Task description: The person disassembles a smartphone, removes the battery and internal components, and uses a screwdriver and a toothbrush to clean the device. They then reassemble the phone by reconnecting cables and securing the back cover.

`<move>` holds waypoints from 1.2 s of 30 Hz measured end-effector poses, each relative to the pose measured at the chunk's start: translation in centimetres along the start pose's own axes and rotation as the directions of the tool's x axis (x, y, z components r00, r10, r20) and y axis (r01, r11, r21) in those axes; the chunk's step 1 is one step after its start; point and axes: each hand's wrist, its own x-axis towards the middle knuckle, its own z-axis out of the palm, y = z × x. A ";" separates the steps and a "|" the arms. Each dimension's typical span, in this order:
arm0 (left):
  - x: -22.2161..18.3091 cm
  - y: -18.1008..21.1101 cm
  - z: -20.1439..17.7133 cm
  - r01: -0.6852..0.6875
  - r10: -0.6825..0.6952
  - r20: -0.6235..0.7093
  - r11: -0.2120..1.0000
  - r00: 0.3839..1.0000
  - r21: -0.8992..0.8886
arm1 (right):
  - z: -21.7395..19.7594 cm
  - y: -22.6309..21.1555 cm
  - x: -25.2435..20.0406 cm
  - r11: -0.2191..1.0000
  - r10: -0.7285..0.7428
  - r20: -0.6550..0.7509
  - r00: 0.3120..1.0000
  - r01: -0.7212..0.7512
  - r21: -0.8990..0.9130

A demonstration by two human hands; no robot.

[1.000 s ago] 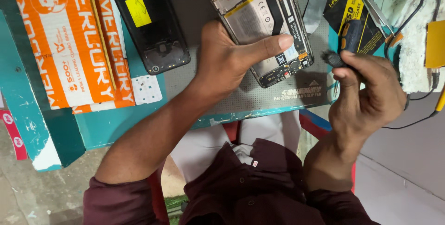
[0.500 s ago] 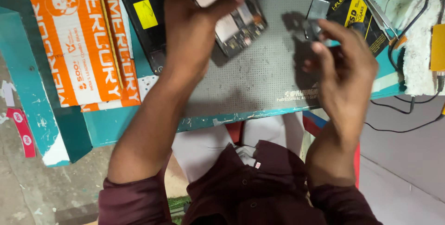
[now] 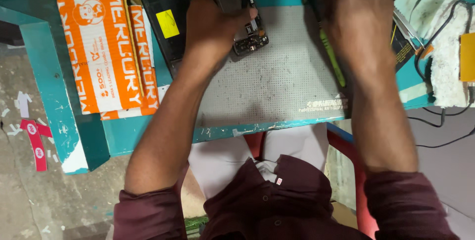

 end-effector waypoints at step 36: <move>-0.9 4.0 0.0 -0.026 -0.124 0.140 0.652 0.982 0.758 | -1.7 2.8 2.1 0.710 0.009 -0.192 0.981 0.129 0.692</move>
